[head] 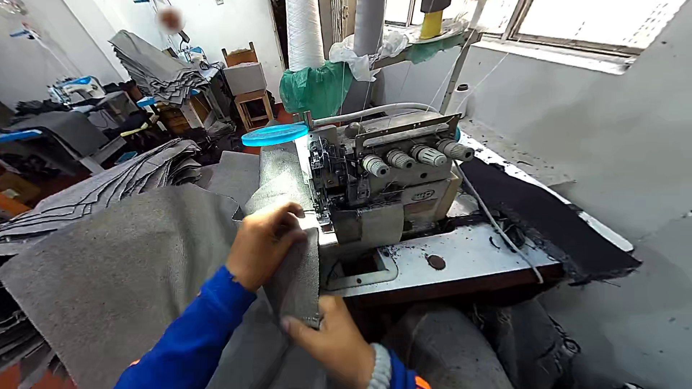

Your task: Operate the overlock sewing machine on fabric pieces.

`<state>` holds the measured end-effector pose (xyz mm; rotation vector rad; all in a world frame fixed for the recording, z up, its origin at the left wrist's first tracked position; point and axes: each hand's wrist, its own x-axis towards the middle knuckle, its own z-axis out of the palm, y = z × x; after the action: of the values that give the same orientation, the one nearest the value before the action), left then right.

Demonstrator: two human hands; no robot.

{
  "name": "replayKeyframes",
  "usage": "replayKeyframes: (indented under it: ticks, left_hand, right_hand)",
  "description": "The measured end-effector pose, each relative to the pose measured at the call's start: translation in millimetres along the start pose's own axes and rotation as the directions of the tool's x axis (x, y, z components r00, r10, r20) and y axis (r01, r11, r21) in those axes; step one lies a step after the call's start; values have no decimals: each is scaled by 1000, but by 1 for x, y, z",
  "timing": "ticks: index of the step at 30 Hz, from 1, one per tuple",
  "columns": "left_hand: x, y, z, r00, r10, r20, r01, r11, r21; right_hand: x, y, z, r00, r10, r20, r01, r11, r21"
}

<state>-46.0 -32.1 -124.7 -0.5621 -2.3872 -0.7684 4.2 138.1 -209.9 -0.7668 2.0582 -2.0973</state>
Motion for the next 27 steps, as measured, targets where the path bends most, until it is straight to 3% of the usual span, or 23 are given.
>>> replayKeyframes:
  ticks: [2,5,7,10,13,15,18,21,27]
  left_hand:
    - [-10,2,18,995,83,-57,-70,979,192]
    - [-31,33,30,983,178,-52,-134,875,465]
    - [-37,51,36,991,131,2,-111,828,550]
    - [-31,48,41,998,35,47,-54,866,497]
    - [-20,45,30,997,9,76,-35,937,346]
    - [-22,57,18,993,44,113,-73,961,266]
    - [-42,83,13,968,124,218,-170,963,207]
    - [-72,80,27,964,140,228,-221,898,380]
    - [-70,64,32,962,213,170,-271,823,500]
  right_hand:
    - [-12,15,2,994,77,81,-77,997,-9]
    - [-21,23,-10,996,-35,78,40,998,-57]
    - [-20,22,-19,993,-104,49,109,989,-101]
    - [-10,13,-32,996,-83,23,83,997,-4]
    - [0,-2,-43,997,16,71,-38,948,317]
    - [3,-10,-52,994,57,94,-91,910,404]
    - [7,-9,-62,992,0,123,-27,976,216]
    - [8,-15,-55,998,-21,64,26,996,-87]
    - [12,-11,-42,982,-145,-118,111,960,-257]
